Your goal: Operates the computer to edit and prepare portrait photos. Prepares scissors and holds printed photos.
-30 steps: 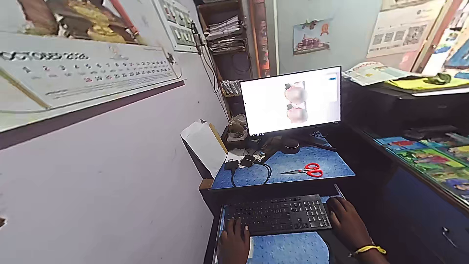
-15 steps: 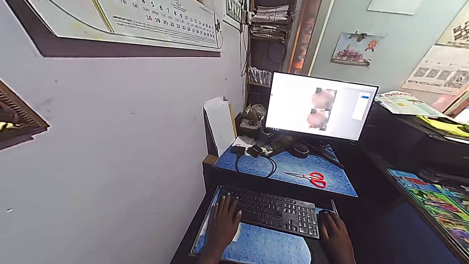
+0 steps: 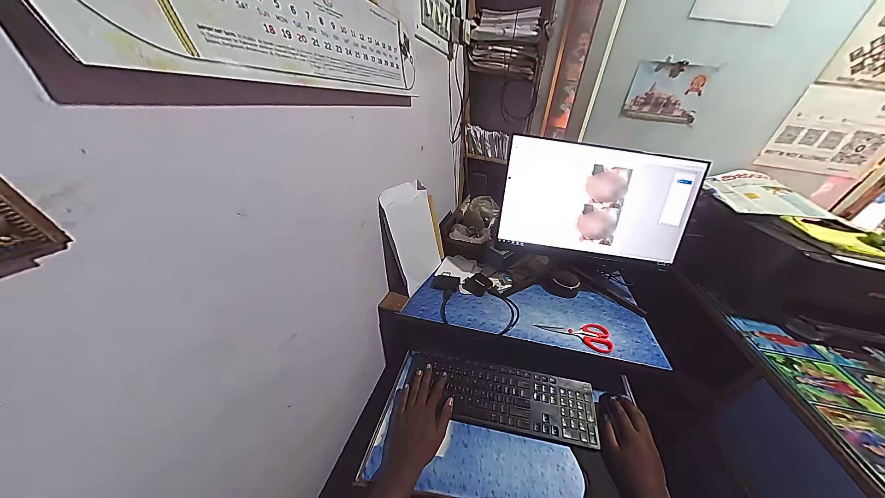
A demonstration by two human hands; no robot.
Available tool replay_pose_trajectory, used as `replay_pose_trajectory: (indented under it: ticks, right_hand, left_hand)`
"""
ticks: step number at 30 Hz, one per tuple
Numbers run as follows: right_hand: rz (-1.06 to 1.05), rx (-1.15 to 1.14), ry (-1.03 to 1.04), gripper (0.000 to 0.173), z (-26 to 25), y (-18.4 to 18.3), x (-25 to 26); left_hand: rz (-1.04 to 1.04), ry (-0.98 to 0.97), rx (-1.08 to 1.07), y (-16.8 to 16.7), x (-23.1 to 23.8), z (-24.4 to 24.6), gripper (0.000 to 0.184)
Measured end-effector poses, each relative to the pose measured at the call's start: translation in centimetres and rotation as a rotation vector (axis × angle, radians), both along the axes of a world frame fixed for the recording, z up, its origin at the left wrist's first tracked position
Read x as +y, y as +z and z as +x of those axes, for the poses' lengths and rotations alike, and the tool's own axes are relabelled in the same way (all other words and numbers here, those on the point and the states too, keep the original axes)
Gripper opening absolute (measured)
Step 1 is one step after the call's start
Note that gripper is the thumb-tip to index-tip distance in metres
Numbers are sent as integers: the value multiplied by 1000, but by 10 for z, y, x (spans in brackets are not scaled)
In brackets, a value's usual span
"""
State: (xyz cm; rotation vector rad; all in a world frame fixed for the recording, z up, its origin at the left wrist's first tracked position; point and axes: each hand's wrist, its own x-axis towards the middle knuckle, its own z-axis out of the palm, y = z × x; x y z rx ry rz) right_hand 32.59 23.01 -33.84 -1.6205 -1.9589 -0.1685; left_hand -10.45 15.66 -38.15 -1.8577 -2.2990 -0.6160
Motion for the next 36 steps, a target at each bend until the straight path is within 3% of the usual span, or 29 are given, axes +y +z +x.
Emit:
replay_pose_trajectory:
  ticks: [36]
  right_hand:
    - [52,-47,-38,45,-1,1,1]
  left_hand:
    - [40,-5,1,-4,1,-2,60]
